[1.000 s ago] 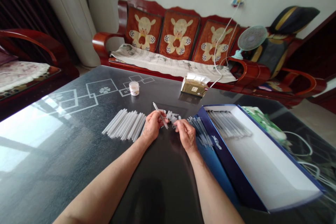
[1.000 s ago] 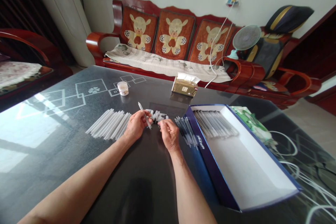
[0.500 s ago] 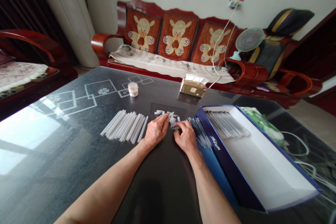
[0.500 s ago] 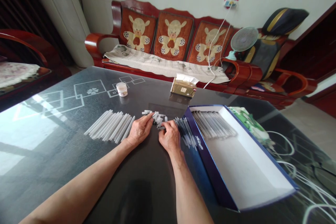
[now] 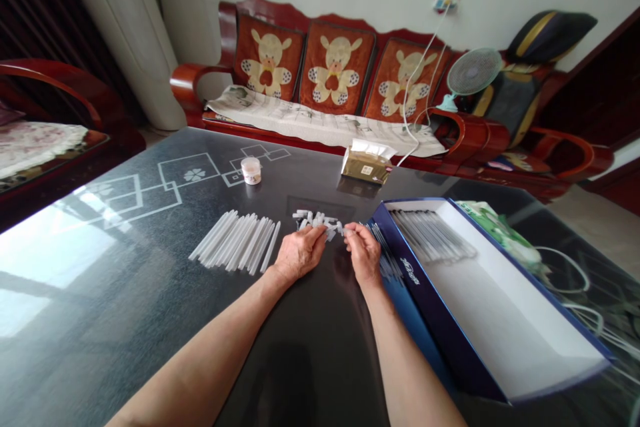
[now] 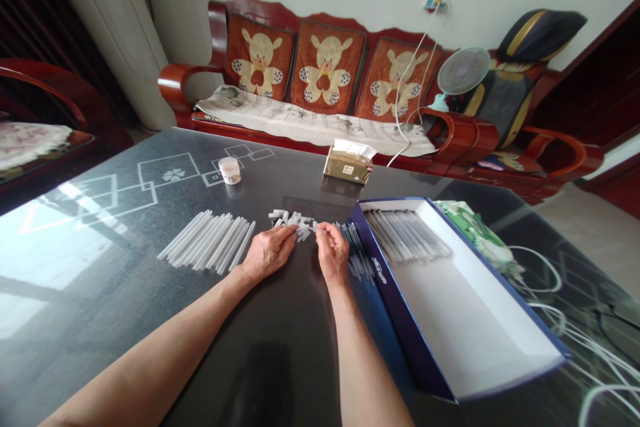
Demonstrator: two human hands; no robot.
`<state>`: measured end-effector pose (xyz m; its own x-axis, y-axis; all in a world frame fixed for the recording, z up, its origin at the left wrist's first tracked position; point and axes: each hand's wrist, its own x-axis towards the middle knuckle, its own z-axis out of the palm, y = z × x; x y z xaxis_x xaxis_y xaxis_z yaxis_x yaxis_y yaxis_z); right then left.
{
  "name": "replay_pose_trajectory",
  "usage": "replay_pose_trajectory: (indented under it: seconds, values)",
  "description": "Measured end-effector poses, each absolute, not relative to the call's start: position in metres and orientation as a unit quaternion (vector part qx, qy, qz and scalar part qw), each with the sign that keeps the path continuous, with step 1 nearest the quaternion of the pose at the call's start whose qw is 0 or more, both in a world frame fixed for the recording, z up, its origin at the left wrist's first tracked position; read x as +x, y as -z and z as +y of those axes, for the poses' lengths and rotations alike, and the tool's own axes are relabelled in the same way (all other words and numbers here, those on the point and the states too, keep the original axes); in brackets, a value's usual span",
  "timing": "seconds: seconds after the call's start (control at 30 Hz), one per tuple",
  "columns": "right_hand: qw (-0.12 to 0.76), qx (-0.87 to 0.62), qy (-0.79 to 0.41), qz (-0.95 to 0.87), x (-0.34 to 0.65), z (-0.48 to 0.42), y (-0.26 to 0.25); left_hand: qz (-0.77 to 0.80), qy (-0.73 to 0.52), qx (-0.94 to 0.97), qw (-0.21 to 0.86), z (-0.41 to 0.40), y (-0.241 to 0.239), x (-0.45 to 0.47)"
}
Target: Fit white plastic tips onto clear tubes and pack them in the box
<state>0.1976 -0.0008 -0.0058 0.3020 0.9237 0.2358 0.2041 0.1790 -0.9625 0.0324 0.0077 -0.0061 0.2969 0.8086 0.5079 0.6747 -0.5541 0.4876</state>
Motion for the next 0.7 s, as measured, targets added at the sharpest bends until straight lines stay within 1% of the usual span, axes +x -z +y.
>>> replay_pose_trajectory:
  seconds: [0.1,0.2,0.43,0.53,0.7]
  values:
    - [0.600,-0.551,-0.343,-0.468,0.1993,0.0006,0.0065,0.462,-0.338,0.816,0.088,0.0066,0.0063,0.0324]
    - [0.599,-0.549,-0.347,-0.468,0.1997,-0.0003,0.0066,0.464,-0.309,0.826,0.085,0.0051,0.0058,0.0328]
    - [0.529,-0.552,-0.335,-0.551,0.2016,-0.0036,0.0041,0.436,-0.296,0.845,0.096,0.0048,0.0046,0.0326]
    - [0.540,-0.530,-0.351,-0.552,0.2026,-0.0023,0.0051,0.431,-0.312,0.839,0.112,0.0058,0.0053,0.0330]
    - [0.579,-0.475,-0.419,-0.513,0.2000,0.0013,0.0116,0.422,-0.321,0.837,0.134,0.0077,0.0045,0.0342]
